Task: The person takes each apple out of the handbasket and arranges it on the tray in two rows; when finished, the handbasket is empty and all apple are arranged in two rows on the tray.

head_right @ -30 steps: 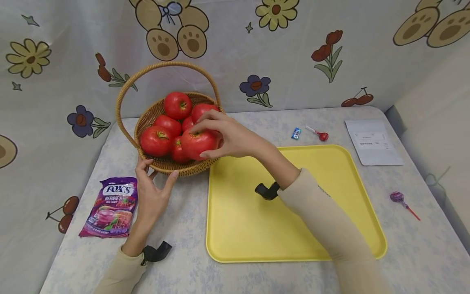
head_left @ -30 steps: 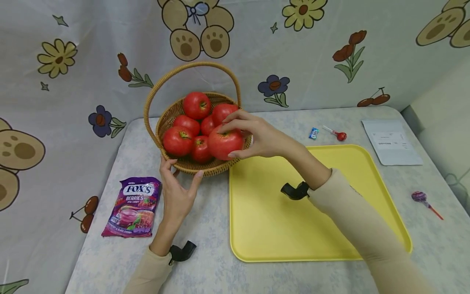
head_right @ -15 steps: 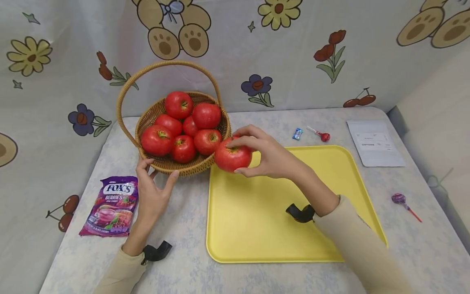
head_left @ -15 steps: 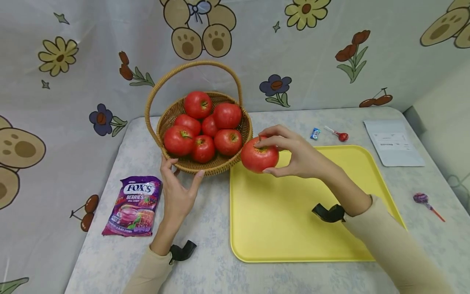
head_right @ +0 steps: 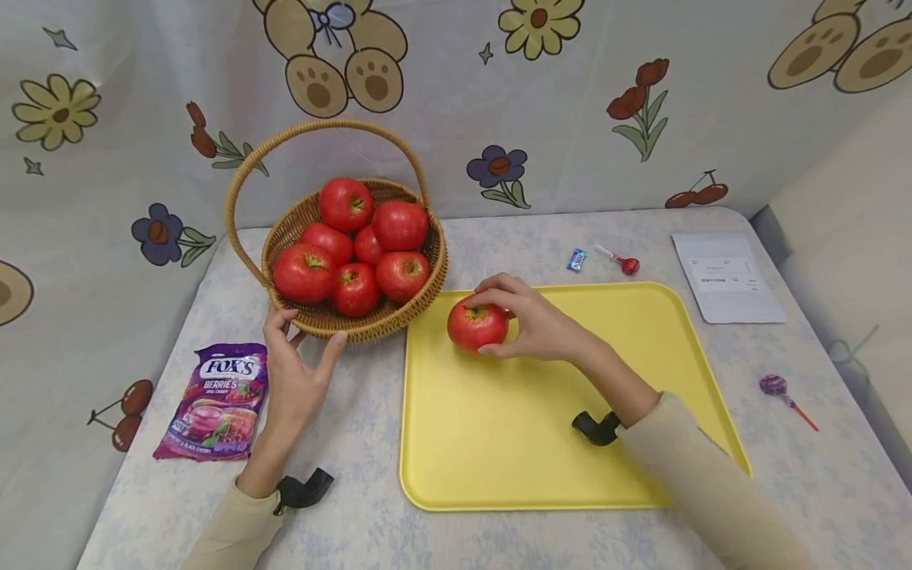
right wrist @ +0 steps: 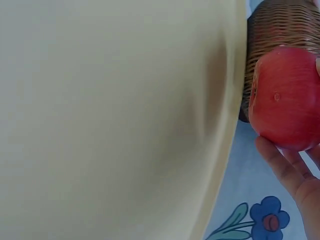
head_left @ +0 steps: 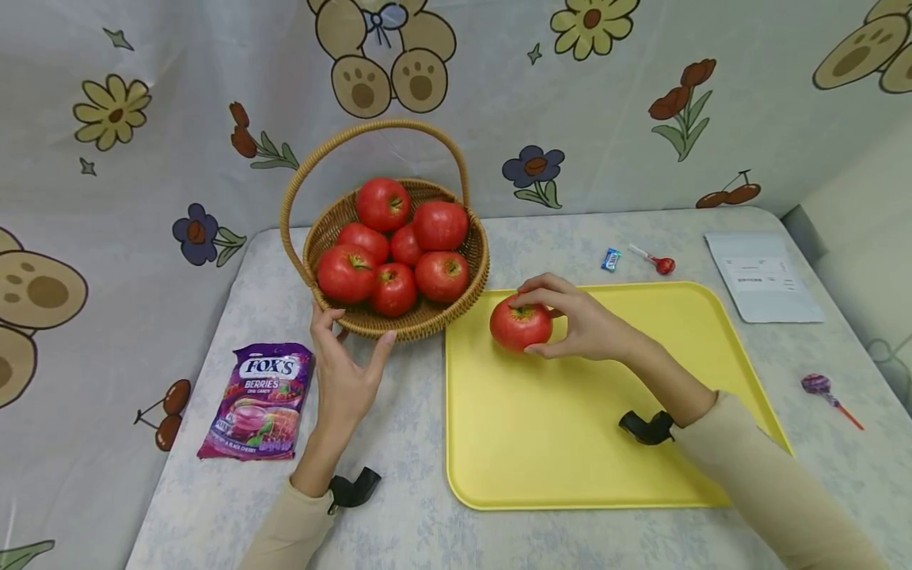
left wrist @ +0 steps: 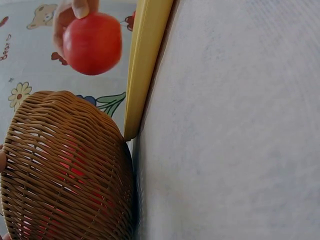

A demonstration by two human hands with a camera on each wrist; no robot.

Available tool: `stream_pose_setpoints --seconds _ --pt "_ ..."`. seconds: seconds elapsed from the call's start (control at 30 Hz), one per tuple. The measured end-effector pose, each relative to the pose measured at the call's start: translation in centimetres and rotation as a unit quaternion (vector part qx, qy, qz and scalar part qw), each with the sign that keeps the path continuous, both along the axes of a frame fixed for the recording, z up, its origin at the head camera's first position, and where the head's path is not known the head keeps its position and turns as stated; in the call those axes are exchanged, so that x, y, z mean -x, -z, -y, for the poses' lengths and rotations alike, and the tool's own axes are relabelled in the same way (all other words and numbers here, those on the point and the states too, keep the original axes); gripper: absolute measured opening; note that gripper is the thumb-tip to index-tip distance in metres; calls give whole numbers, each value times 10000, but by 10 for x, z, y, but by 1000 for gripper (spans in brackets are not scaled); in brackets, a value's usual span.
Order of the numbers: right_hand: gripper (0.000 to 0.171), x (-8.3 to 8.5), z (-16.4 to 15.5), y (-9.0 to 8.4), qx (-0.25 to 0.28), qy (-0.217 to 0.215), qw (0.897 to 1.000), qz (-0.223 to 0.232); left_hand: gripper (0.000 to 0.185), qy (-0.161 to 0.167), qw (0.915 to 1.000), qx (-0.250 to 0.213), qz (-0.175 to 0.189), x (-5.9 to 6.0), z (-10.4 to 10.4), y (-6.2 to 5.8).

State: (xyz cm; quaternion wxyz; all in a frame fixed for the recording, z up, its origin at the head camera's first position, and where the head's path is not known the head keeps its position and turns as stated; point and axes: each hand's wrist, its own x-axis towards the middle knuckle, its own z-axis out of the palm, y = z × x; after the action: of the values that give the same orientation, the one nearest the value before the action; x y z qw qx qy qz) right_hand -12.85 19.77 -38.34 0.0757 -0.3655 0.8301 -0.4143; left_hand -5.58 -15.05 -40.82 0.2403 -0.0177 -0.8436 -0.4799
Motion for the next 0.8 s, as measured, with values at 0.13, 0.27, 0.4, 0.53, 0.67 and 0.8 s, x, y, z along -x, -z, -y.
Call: stream_pose_setpoints --seconds 0.13,0.27,0.4,0.53,0.67,0.8 --pt "58 3 2 7 -153 -55 9998 80 69 -9 10000 2 21 -1 0 0" --pt "59 3 5 11 -250 -104 9996 114 71 13 10000 -9 -12 0 0 1" --pt "60 3 7 15 -328 -138 9994 25 71 41 10000 -15 -73 0 0 1" --pt "61 3 9 16 -338 -150 9993 -17 71 19 10000 -3 -52 0 0 1" --pt "62 4 10 18 -279 -145 9995 66 71 4 10000 14 -22 0 0 1" --pt "63 4 11 20 -276 -142 9994 166 71 -2 10000 21 -38 0 0 0"
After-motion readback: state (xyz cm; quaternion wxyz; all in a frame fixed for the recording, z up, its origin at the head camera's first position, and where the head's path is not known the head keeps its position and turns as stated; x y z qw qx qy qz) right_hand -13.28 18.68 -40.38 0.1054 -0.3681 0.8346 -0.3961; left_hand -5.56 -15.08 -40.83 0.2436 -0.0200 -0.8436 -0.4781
